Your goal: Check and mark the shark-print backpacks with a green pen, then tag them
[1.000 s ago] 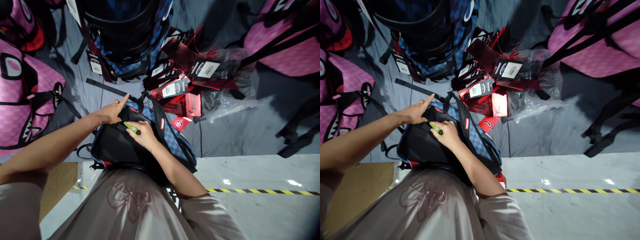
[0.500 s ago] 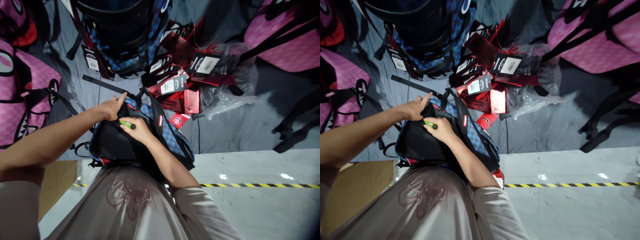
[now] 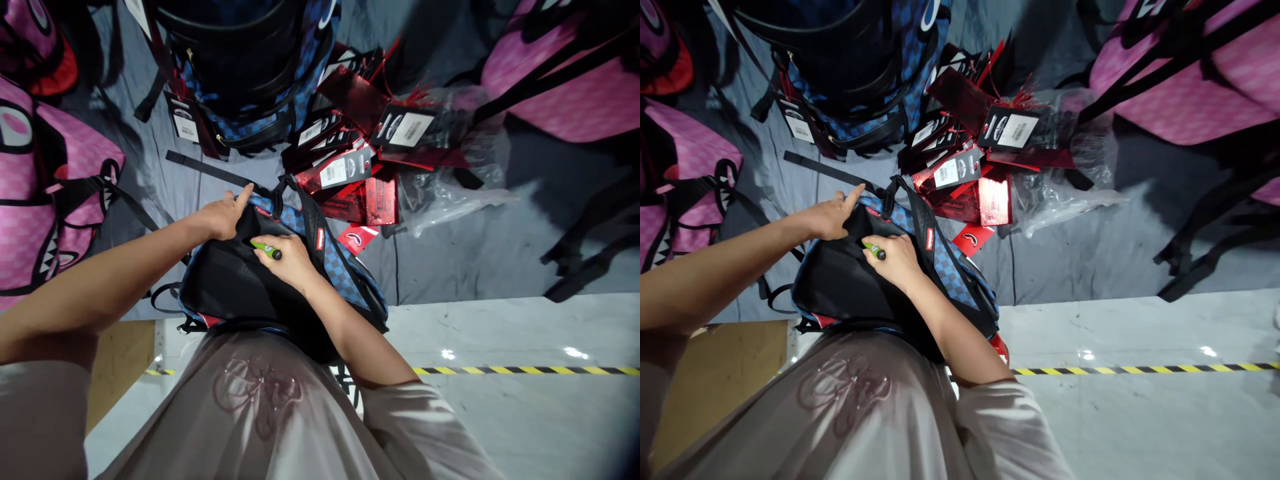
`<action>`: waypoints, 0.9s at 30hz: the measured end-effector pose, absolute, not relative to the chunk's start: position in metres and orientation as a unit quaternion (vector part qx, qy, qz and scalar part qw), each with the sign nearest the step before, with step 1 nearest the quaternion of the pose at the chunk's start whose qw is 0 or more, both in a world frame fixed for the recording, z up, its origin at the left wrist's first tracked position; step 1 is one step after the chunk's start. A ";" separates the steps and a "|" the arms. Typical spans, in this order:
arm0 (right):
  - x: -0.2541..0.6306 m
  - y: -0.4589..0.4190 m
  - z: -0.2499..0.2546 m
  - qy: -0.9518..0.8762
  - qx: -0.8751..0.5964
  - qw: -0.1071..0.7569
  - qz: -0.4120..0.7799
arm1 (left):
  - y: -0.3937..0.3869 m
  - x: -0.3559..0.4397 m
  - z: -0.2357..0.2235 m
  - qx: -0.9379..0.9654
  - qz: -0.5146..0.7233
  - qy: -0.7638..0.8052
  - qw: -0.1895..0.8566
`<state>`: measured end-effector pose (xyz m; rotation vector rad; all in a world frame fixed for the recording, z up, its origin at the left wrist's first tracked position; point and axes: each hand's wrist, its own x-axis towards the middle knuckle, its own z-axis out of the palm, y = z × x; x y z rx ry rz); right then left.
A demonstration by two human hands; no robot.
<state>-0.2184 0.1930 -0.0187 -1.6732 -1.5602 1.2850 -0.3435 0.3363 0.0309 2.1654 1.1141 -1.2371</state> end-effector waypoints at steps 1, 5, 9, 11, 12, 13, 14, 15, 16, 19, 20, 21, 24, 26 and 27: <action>-0.220 0.194 -0.019 -0.572 -0.607 0.266 0.483 | 0.337 -0.344 0.031 0.774 -0.445 0.399 0.207; -0.222 0.197 -0.020 -0.569 -0.575 0.292 0.511 | 0.337 -0.346 0.031 0.762 -0.446 0.415 0.219; -0.199 0.179 -0.018 -0.589 -0.612 0.276 0.450 | 0.331 -0.345 0.037 0.788 -0.400 0.423 0.199; -0.189 0.162 -0.018 -0.582 -0.615 0.320 0.425 | 0.323 -0.338 0.036 0.841 -0.341 0.387 0.163; -0.188 0.152 -0.020 -0.568 -0.617 0.354 0.414 | 0.319 -0.333 0.034 0.869 -0.309 0.355 0.154; -0.188 0.142 -0.021 -0.542 -0.624 0.394 0.402 | 0.314 -0.328 0.030 0.890 -0.284 0.320 0.155; -0.191 0.132 -0.024 -0.502 -0.641 0.436 0.384 | 0.310 -0.323 0.025 0.903 -0.267 0.292 0.166; -0.195 0.121 -0.026 -0.450 -0.666 0.475 0.358 | 0.307 -0.318 0.018 0.909 -0.257 0.272 0.180; -0.199 0.111 -0.029 -0.396 -0.693 0.505 0.328 | 0.305 -0.314 0.011 0.912 -0.252 0.262 0.191; -0.206 0.083 -0.036 -0.303 -0.744 0.538 0.257 | 0.303 -0.309 -0.008 0.927 -0.222 0.232 0.194; -0.207 0.077 -0.037 -0.313 -0.744 0.533 0.254 | 0.303 -0.309 -0.013 0.936 -0.208 0.211 0.187; -0.206 0.075 -0.037 -0.337 -0.737 0.525 0.260 | 0.304 -0.310 -0.016 0.945 -0.197 0.189 0.178; -0.204 0.085 -0.039 -0.441 -0.709 0.476 0.275 | 0.304 -0.312 -0.020 0.958 -0.188 0.153 0.156; -0.204 0.104 -0.045 -0.493 -0.714 0.423 0.262 | 0.301 -0.314 -0.020 0.957 -0.189 0.160 0.150; -0.205 0.114 -0.049 -0.513 -0.720 0.393 0.252 | 0.299 -0.314 -0.018 0.956 -0.188 0.170 0.150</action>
